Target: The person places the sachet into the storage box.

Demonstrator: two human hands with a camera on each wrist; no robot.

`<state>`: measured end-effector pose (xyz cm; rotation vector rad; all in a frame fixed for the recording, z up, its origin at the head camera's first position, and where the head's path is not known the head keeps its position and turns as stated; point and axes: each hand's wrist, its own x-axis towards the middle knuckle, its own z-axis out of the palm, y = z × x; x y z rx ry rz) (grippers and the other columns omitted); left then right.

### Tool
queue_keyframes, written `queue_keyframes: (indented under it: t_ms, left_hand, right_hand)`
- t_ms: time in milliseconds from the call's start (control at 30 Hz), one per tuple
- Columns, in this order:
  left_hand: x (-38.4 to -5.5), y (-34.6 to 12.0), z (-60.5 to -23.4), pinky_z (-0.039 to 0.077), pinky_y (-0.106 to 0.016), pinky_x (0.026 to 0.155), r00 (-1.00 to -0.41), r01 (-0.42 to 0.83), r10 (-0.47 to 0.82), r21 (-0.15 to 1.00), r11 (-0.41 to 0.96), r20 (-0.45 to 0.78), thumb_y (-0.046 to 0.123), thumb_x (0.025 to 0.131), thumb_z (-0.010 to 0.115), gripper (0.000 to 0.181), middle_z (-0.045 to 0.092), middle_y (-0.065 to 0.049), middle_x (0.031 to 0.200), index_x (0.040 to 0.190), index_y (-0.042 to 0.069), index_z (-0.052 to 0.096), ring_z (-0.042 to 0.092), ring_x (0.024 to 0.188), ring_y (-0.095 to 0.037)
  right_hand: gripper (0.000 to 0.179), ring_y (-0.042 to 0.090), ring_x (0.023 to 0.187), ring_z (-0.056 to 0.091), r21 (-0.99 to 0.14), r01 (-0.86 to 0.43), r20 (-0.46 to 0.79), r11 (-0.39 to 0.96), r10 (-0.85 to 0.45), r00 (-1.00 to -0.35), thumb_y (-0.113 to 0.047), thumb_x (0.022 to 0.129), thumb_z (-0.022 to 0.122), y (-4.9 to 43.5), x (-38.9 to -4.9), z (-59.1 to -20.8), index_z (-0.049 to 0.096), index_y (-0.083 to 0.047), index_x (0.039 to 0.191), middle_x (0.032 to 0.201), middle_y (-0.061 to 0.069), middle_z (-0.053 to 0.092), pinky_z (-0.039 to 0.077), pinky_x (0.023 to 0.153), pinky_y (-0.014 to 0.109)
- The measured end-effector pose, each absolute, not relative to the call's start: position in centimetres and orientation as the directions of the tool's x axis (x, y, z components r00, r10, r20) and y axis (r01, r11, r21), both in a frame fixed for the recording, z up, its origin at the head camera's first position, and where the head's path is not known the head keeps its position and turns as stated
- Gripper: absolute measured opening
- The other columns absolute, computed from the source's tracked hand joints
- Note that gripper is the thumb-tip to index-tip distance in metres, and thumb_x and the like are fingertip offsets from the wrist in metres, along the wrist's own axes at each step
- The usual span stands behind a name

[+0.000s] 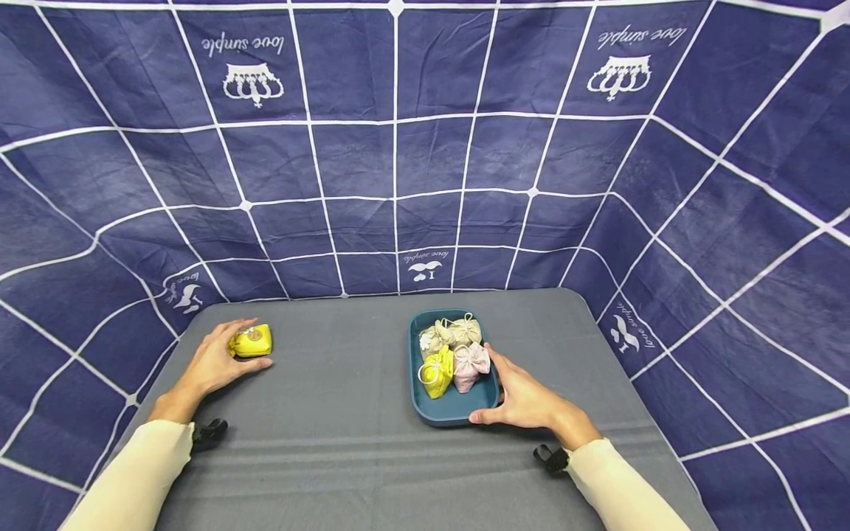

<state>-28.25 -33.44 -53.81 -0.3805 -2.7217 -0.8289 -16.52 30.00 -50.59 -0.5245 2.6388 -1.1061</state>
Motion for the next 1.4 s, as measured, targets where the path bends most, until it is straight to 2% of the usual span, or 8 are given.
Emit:
queue_keyframes:
  t_ms: [167, 533, 667, 867, 1067, 1233, 1400]
  left_hand:
    - [-28.2, -33.4, -53.8, 0.049, -0.076, 0.114, -0.934, 0.311, 0.163, 0.495, 0.811, 0.319, 0.036, 0.081, 0.107, 0.091, 0.068, -0.034, 0.148, 0.157, 0.007, 0.067, 0.065, 0.137, -0.057]
    - [-28.4, -33.3, -53.8, 0.054, -0.073, 0.098, -0.912, 0.302, 0.108, 0.469, 0.830, 0.395, 0.021, 0.087, 0.103, 0.073, 0.076, -0.039, 0.133, 0.148, 0.001, 0.069, 0.072, 0.122, -0.061]
    - [-28.5, -32.9, -53.5, 0.055, -0.074, 0.099, -0.901, 0.301, 0.089, 0.464, 0.833, 0.424, 0.017, 0.089, 0.101, 0.068, 0.077, -0.039, 0.133, 0.146, -0.003, 0.069, 0.073, 0.123, -0.062]
    - [-28.4, -31.9, -53.1, 0.054, -0.074, 0.102, -0.920, 0.250, 0.051, 0.482, 0.840, 0.388, 0.016, 0.090, 0.099, 0.074, 0.074, -0.043, 0.134, 0.148, -0.010, 0.062, 0.071, 0.123, -0.065]
    - [-28.1, -31.2, -52.8, 0.053, -0.074, 0.095, -0.920, 0.226, 0.038, 0.449, 0.865, 0.389, 0.028, 0.088, 0.102, 0.069, 0.076, -0.040, 0.126, 0.142, -0.001, 0.070, 0.069, 0.120, -0.061]
    - [-27.8, -30.4, -52.1, 0.043, -0.069, 0.101, -0.902, 0.252, 0.070, 0.389, 0.886, 0.426, 0.037, 0.086, 0.103, 0.065, 0.083, -0.030, 0.124, 0.136, 0.006, 0.076, 0.064, 0.130, -0.051]
    - [-27.6, -29.2, -51.5, 0.044, -0.069, 0.108, -0.877, 0.314, 0.120, 0.366, 0.876, 0.466, 0.036, 0.084, 0.103, 0.062, 0.085, -0.025, 0.127, 0.133, 0.008, 0.078, 0.064, 0.135, -0.050]
  right_hand:
    - [0.141, 0.029, 0.123, 0.080, -0.721, -0.236, -0.076, 0.651, -0.414, -0.907, -0.046, 0.088, 0.103, 30.0, -16.6, -50.7, 0.013, 0.007, 0.182, 0.180, 0.039, 0.037, 0.067, 0.098, 0.026]
    - [0.140, 0.032, 0.128, 0.078, -0.717, -0.247, -0.064, 0.652, -0.415, -0.908, -0.045, 0.087, 0.104, 29.8, -16.8, -50.5, 0.015, 0.007, 0.182, 0.179, 0.039, 0.040, 0.069, 0.099, 0.032]
    - [0.140, 0.034, 0.130, 0.077, -0.722, -0.255, -0.057, 0.643, -0.422, -0.905, -0.045, 0.088, 0.104, 29.8, -16.9, -50.5, 0.015, 0.008, 0.182, 0.180, 0.039, 0.038, 0.069, 0.100, 0.033]
    - [0.140, 0.034, 0.128, 0.079, -0.742, -0.237, -0.068, 0.627, -0.422, -0.904, -0.044, 0.088, 0.103, 30.0, -16.7, -50.7, 0.012, 0.007, 0.182, 0.181, 0.040, 0.035, 0.069, 0.100, 0.035]
    - [0.141, 0.033, 0.127, 0.079, -0.737, -0.232, -0.073, 0.634, -0.417, -0.906, -0.045, 0.088, 0.103, 30.1, -16.5, -50.9, 0.012, 0.006, 0.183, 0.180, 0.040, 0.036, 0.069, 0.100, 0.034]
    - [0.141, 0.034, 0.127, 0.079, -0.746, -0.227, -0.075, 0.626, -0.418, -0.905, -0.045, 0.088, 0.103, 30.2, -16.6, -50.9, 0.011, 0.006, 0.183, 0.179, 0.040, 0.037, 0.069, 0.100, 0.034]
    - [0.140, 0.033, 0.126, 0.080, -0.745, -0.237, -0.066, 0.624, -0.423, -0.904, -0.043, 0.088, 0.103, 30.2, -16.7, -51.0, 0.012, 0.007, 0.182, 0.180, 0.041, 0.036, 0.069, 0.098, 0.033]
